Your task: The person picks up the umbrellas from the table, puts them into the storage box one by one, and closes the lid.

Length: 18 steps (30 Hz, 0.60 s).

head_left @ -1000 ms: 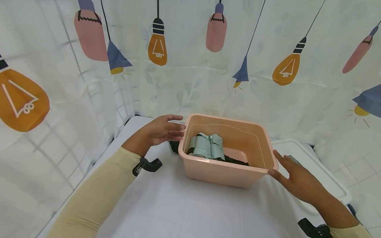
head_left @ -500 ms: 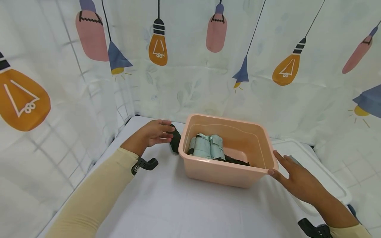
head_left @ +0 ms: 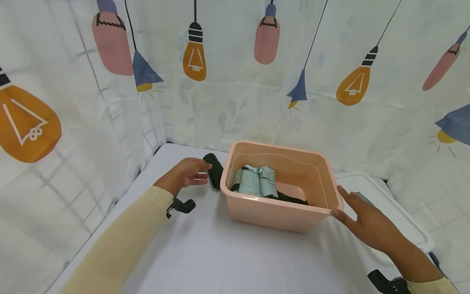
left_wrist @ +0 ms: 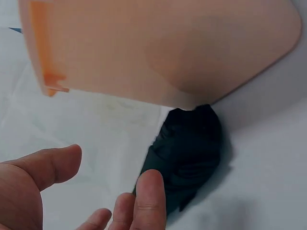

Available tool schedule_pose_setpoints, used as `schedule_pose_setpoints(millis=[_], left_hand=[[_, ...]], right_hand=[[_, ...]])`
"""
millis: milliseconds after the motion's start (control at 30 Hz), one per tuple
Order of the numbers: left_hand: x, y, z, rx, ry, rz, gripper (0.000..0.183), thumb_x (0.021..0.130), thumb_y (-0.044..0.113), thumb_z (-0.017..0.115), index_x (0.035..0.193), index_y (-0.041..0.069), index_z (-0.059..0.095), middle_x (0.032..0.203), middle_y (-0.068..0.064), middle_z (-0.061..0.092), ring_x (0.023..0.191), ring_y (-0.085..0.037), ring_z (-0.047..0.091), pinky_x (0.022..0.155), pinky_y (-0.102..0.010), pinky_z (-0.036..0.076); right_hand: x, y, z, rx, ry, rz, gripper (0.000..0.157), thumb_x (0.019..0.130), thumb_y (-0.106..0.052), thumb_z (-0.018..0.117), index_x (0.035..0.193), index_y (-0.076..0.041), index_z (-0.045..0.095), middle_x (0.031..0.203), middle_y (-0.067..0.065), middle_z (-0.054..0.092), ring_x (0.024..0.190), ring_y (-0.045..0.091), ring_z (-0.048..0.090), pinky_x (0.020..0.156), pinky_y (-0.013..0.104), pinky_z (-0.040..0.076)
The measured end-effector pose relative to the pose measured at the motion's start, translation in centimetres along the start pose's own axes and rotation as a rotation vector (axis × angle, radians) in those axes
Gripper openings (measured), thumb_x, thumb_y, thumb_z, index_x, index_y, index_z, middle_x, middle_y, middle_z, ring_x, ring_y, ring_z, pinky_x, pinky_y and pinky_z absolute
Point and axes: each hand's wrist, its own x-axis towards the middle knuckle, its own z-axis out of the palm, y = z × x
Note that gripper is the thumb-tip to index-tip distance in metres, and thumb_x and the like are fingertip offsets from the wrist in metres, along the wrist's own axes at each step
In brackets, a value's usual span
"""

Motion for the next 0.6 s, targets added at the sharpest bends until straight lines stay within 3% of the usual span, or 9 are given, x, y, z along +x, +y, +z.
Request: schedule_pose_setpoints(millis=[333,600], left_hand=[[1.9,-1.6,0.4,-0.059,0.022,-0.052,0.082,0.098,0.02,0.071,0.16,0.0,0.021,0.158,-0.024,0.035,0.14,-0.045,0.042,0.095,-0.047,0.055],[2.8,-2.1,1.3,-0.066,0.051,-0.064,0.087,0.095,0.025,0.075,0.16,-0.002,0.023,0.16,-0.026,0.032,0.137,-0.043,0.046,0.091,-0.046,0.057]], right_hand=[[0.0,0.0,0.0,-0.002,-0.001,0.001,0.081,0.104,-0.056,0.052,0.166,-0.019,0.015,0.153,0.04,0.032,0.131,0.061,0.041,0.086,0.076,0.042],[0.1,0.0,-0.2,-0.009,0.004,0.004,0.082,0.103,-0.057,0.052,0.166,-0.019,0.015,0.153,0.04,0.032,0.131,0.061,0.041,0.088,0.077,0.042]])
